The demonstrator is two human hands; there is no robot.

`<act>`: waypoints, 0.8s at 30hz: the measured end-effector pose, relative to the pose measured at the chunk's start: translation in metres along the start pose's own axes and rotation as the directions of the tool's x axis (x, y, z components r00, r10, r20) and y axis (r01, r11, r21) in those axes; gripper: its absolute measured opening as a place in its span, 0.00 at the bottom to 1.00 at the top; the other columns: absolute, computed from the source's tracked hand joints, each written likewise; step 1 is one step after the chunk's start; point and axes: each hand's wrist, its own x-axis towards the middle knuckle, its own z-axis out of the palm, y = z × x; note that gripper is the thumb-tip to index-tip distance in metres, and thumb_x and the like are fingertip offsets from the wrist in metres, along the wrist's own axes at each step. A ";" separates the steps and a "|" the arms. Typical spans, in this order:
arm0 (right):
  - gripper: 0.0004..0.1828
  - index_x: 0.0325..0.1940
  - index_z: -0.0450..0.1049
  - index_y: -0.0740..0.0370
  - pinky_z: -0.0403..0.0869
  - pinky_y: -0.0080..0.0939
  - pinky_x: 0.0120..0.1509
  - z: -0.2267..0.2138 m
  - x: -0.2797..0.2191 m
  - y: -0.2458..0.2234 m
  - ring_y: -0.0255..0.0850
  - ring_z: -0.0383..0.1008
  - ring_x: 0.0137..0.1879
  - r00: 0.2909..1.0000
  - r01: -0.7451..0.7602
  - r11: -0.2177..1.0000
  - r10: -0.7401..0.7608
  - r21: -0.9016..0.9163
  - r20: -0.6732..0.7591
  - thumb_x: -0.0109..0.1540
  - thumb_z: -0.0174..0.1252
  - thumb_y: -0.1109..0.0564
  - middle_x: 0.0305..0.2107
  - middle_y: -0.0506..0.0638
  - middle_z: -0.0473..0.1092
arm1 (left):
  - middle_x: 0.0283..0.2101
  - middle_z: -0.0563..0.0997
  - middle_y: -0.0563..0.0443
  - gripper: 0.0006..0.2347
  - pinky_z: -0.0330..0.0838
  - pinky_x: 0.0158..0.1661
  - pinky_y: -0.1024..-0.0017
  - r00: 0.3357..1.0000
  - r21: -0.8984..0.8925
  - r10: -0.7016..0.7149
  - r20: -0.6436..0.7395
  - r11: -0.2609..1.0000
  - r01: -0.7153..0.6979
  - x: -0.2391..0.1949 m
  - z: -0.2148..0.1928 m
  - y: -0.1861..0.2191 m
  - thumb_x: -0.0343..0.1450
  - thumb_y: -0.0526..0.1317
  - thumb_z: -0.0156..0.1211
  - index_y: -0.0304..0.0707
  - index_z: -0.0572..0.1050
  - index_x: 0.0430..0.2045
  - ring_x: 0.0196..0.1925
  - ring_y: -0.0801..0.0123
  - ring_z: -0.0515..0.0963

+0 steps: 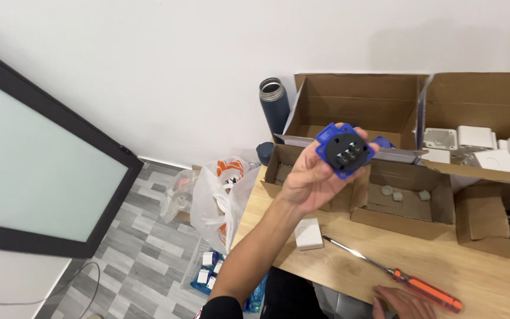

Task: Assembling electrical components by fitting plastic parts together and tightening screws with a screwdriver.

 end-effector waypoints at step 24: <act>0.03 0.38 0.84 0.60 0.76 0.41 0.55 -0.074 0.053 -0.088 0.42 0.82 0.41 0.825 0.507 0.851 -0.434 0.135 -0.362 0.64 0.67 0.66 0.34 0.48 0.82 | 0.57 0.87 0.47 0.15 0.81 0.55 0.68 0.989 0.894 0.039 -0.141 -0.424 0.144 0.044 0.000 0.072 0.77 0.46 0.64 0.37 0.81 0.54 0.56 0.60 0.88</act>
